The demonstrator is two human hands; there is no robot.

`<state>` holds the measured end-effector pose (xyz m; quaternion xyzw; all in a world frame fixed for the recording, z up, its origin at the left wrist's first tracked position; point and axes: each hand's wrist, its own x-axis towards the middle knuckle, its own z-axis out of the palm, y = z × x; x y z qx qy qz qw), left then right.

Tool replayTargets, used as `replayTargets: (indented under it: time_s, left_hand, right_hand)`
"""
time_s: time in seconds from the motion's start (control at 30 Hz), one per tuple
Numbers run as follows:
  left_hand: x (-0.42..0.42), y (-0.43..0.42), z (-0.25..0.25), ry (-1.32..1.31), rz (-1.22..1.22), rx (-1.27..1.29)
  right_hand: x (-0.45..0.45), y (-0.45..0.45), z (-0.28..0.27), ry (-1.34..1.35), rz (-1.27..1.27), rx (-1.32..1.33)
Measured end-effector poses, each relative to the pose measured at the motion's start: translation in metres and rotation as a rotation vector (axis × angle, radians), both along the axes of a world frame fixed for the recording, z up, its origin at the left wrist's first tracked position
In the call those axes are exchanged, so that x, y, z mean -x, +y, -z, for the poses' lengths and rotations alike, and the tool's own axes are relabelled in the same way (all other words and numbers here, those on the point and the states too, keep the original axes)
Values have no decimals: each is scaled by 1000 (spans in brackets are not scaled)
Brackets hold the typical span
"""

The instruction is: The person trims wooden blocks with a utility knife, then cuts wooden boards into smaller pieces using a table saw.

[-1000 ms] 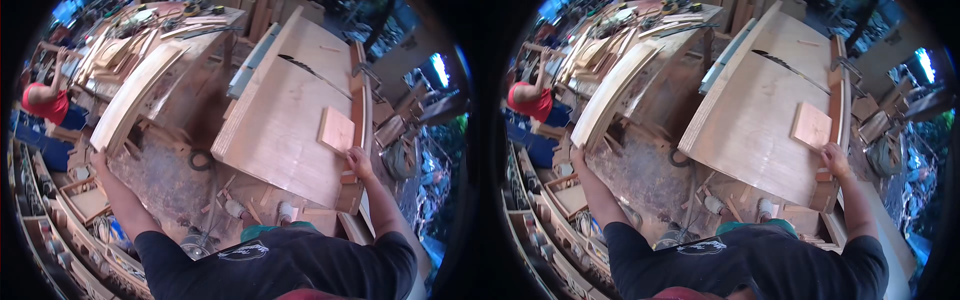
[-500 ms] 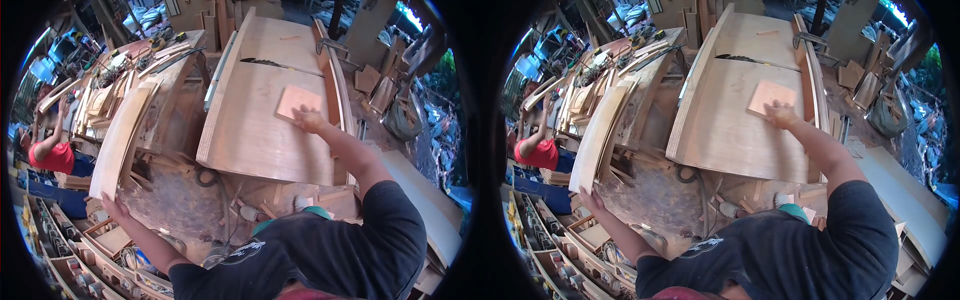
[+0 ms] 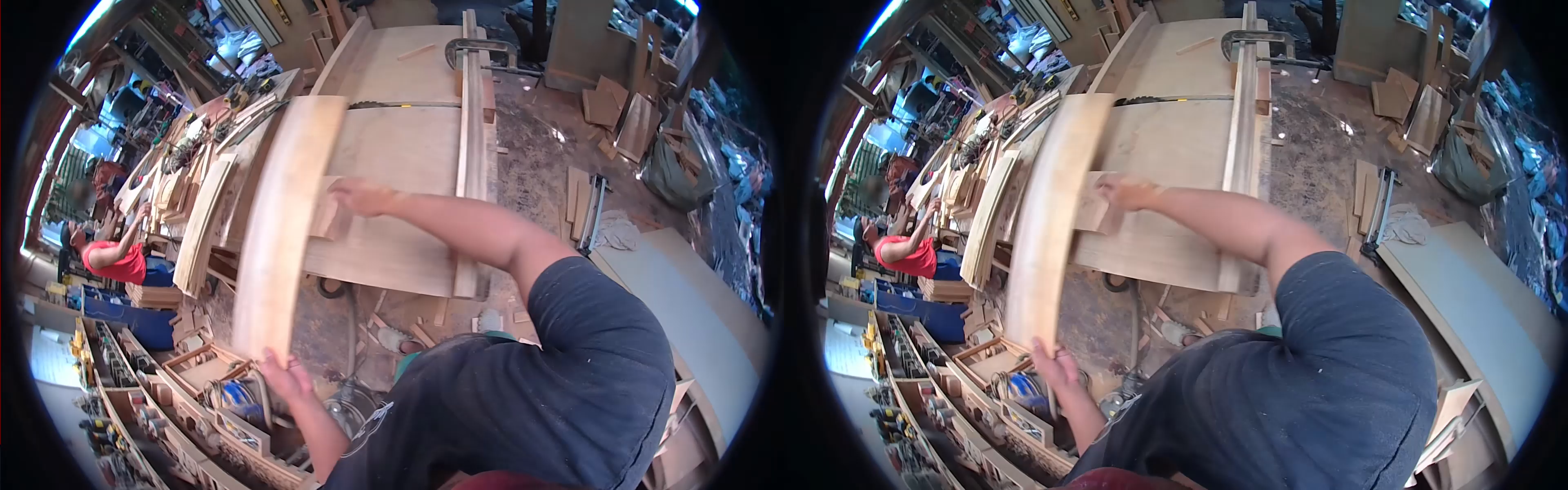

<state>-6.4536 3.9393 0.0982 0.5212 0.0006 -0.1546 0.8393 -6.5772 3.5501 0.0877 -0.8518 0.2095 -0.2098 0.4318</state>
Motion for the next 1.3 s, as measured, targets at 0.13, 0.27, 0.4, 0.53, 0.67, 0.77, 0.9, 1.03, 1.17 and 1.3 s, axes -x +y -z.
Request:
replayTargets:
  time_s: [0.13,0.27,0.4,0.53,0.67,0.77,0.9,1.03,1.17,1.3]
  left_hand:
    - [139,-48,41,213,127,25]
    - [187,-82,63,194,309,91]
    - [192,-106,84,222,423,73]
    - [193,-135,90,268,430,52]
    - [180,-166,94,319,465,58]
    - [176,-186,100,355,500,82]
    - [170,-196,105,356,598,59]
    - [163,-194,102,446,778,45]
    - [160,-198,96,493,844,105]
    - [166,-202,104,462,896,24]
  right_hand:
    - [135,-50,8,151,278,-40]
    - [209,-61,20,28,306,-95]
    - [241,-37,17,-44,166,118]
    - [255,-22,29,1,58,366]
    - [259,-10,23,75,18,446]
    - [255,-9,16,124,14,440]
    - [247,-5,18,88,16,546]
    - [239,3,15,113,68,569]
    - [239,1,20,128,109,571]
    - [238,-3,17,129,82,570]
